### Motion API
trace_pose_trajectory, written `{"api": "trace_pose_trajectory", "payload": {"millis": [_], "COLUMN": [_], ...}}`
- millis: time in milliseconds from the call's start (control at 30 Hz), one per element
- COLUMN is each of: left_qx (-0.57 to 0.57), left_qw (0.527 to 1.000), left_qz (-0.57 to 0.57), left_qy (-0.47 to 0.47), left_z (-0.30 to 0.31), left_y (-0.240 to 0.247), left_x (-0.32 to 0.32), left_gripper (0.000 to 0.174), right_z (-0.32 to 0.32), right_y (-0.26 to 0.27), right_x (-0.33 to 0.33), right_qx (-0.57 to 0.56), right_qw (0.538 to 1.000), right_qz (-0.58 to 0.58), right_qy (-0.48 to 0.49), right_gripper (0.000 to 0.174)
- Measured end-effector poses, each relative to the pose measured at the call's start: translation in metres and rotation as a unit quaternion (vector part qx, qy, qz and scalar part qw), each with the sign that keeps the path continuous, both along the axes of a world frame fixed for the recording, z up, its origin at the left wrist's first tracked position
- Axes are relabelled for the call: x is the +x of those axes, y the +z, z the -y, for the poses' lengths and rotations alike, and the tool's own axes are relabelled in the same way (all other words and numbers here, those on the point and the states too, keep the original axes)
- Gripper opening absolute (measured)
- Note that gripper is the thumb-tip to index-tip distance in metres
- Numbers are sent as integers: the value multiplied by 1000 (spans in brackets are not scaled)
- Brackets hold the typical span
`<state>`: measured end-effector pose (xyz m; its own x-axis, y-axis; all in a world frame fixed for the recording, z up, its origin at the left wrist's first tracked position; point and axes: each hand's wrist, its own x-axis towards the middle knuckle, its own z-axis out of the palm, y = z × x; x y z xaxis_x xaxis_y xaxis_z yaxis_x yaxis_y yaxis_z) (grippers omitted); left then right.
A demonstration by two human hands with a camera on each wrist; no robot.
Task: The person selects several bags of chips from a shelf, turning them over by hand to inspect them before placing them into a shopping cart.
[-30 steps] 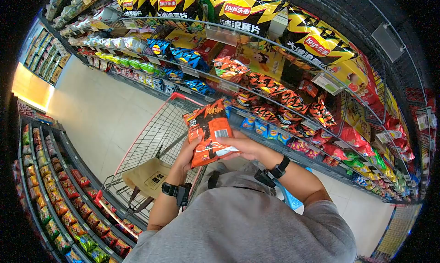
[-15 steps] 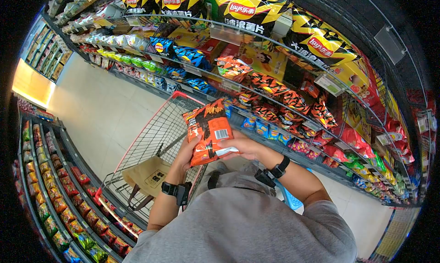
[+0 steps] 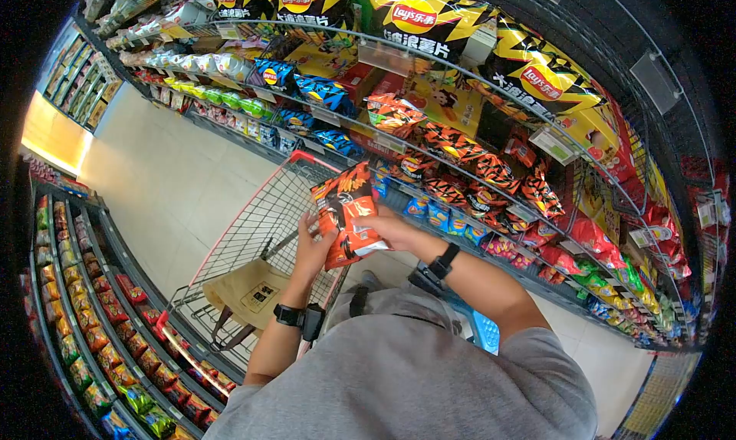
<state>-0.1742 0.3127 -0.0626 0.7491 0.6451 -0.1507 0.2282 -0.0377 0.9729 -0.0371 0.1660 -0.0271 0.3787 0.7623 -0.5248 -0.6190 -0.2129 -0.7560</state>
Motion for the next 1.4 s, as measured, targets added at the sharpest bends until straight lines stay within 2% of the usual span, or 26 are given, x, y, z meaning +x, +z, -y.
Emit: {"api": "trace_pose_trajectory", "payload": {"millis": [33,67,100,133,167,233,267,300,367,400,500,533,567,633,667,767,800,900,1033,1133,1233,1333,1400], "left_qx": [-10,-21,-31,12,-17,-70,-192,-229,-242,-281,-329,-348,-385,-455,-467,-473,-455,-439,-423,-419,-418,-441,-416], "left_qw": [999,998,995,995,997,996,981,973,958,949,927,919,909,882,879,881,886,884,892,894,891,874,883], "left_qz": [-2,-4,-5,2,15,44,-2,29,125,93,144,157,135,89,86,-12,-83,-155,-159,-159,-176,-200,-212], "left_qy": [-31,-63,-92,-94,-69,-19,-20,8,86,106,109,94,91,82,41,22,13,-49,15,14,18,-51,-41], "left_z": [-4,-9,-13,-14,-17,-23,-31,-35,-38,-45,-52,-52,-52,-53,-57,-60,-55,-54,-53,-53,-53,-62,-66], "left_y": [-4,-7,-12,-18,-25,-3,15,13,9,4,-11,-12,-13,-13,-38,-87,-61,-86,-98,-117,-121,-127,-136], "left_x": [-3,-7,-10,-11,-17,-22,-30,-35,-41,-49,-63,-67,-70,-74,-76,-84,-85,-91,-94,-94,-95,-96,-96], "left_gripper": [70,73,77,74,71,64,53,41,35,32,36,35,35,34,43,55,66,52,60,65,62,65,70], "right_z": [-9,-16,-23,-31,-37,-46,-49,-53,-60,-65,-72,-77,-72,-68,-66,-64,-64,-59,-53,-52,-53,-55,-59], "right_y": [-12,-28,-48,-34,-20,-1,5,8,11,6,-6,-23,-39,-42,-43,-26,-33,-98,-106,-125,-134,-136,-134], "right_x": [0,-1,-1,-11,-22,-33,-36,-39,-41,-38,-26,-24,-19,-18,-25,-34,-36,-35,-40,-39,-39,-40,-42], "right_qx": [2,-1,-30,-5,20,56,73,94,136,122,5,35,13,-34,43,-101,-127,-189,-170,-171,-202,-199,-207], "right_qw": [999,989,946,936,924,951,958,940,893,902,902,930,960,980,977,967,969,965,970,968,959,960,960], "right_qz": [38,150,322,353,381,292,247,293,384,364,408,349,239,11,34,75,30,25,19,33,61,66,66], "right_qy": [-8,-11,14,11,11,88,125,147,190,197,140,114,145,197,206,220,208,182,172,182,191,188,176], "right_gripper": [45,51,56,57,58,67,71,72,74,74,72,69,69,69,64,61,61,63,63,61,59,61,61]}}
